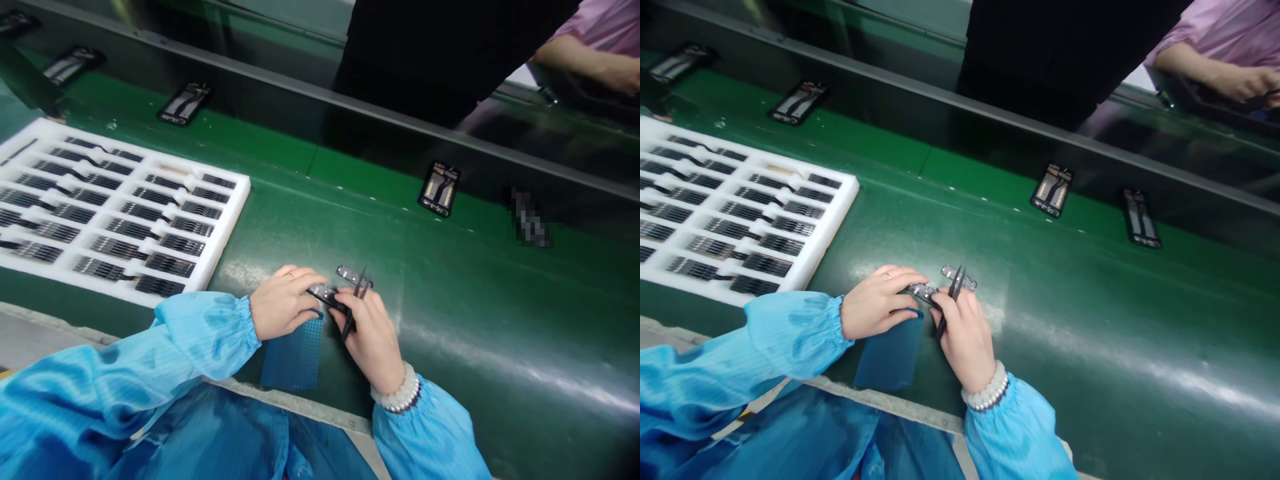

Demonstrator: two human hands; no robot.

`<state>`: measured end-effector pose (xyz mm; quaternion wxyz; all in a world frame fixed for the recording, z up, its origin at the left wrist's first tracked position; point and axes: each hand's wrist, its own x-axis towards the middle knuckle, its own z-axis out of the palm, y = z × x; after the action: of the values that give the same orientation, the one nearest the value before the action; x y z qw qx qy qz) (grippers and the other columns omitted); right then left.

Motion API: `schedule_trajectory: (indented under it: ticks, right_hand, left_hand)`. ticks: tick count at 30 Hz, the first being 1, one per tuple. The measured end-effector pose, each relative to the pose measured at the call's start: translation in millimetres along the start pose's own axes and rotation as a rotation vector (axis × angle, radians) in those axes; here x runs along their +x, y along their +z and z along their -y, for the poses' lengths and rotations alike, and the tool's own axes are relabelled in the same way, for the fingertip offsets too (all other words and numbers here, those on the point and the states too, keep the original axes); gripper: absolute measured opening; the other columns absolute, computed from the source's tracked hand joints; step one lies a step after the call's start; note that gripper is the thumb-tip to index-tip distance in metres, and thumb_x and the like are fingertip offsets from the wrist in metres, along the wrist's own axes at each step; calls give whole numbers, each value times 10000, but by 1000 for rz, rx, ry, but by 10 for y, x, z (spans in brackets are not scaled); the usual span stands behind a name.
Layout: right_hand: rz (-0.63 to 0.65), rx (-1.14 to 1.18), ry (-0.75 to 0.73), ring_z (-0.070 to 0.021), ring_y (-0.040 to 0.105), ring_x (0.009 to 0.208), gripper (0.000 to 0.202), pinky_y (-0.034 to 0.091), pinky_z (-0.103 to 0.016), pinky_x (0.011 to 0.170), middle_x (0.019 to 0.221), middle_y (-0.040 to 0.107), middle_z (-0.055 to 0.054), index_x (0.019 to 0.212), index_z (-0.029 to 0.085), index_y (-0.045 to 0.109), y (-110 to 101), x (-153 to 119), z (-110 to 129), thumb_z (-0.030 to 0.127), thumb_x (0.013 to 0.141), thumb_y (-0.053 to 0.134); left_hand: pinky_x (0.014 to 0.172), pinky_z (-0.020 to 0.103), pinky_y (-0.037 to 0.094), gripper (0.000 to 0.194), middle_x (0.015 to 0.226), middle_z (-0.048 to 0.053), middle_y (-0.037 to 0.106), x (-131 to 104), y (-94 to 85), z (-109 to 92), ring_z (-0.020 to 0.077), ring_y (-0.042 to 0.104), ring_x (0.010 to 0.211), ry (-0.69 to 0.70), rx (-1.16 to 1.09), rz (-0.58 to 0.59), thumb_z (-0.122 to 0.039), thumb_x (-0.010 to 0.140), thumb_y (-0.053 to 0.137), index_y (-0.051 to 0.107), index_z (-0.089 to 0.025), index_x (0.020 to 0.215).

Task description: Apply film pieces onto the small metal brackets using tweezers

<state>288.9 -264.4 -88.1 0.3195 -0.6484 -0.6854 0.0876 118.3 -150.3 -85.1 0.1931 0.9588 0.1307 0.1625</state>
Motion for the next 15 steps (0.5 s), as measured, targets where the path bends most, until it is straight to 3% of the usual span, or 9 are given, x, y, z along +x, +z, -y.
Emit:
schedule_trajectory:
  ticks: [6,11,15]
  right_hand:
    - [0,137,74,-192,621,849,149,518,-329,735,932,651,-53,987,237,527,-20,23,23,172,857,557]
    - [-102,186,42,-199,625,916,175,504,-363,815,962,655,-57,961,243,539,-80,-34,6,142,828,592]
    - [-181,293,151,-187,639,896,197,517,-335,772,974,658,-62,938,234,509,-60,-86,-21,149,805,627]
  left_hand:
    - [830,341,362,163,1037,42,625,21,31,26,185,567,919,-4,-34,-22,-271,859,556,674,-180,793]
    - [839,336,357,172,1027,45,622,15,35,26,191,552,933,-18,-42,-38,-295,852,571,685,-186,781]
    - [839,340,361,170,1017,49,625,5,63,58,201,548,955,-21,-54,-46,-310,844,585,688,-187,786]
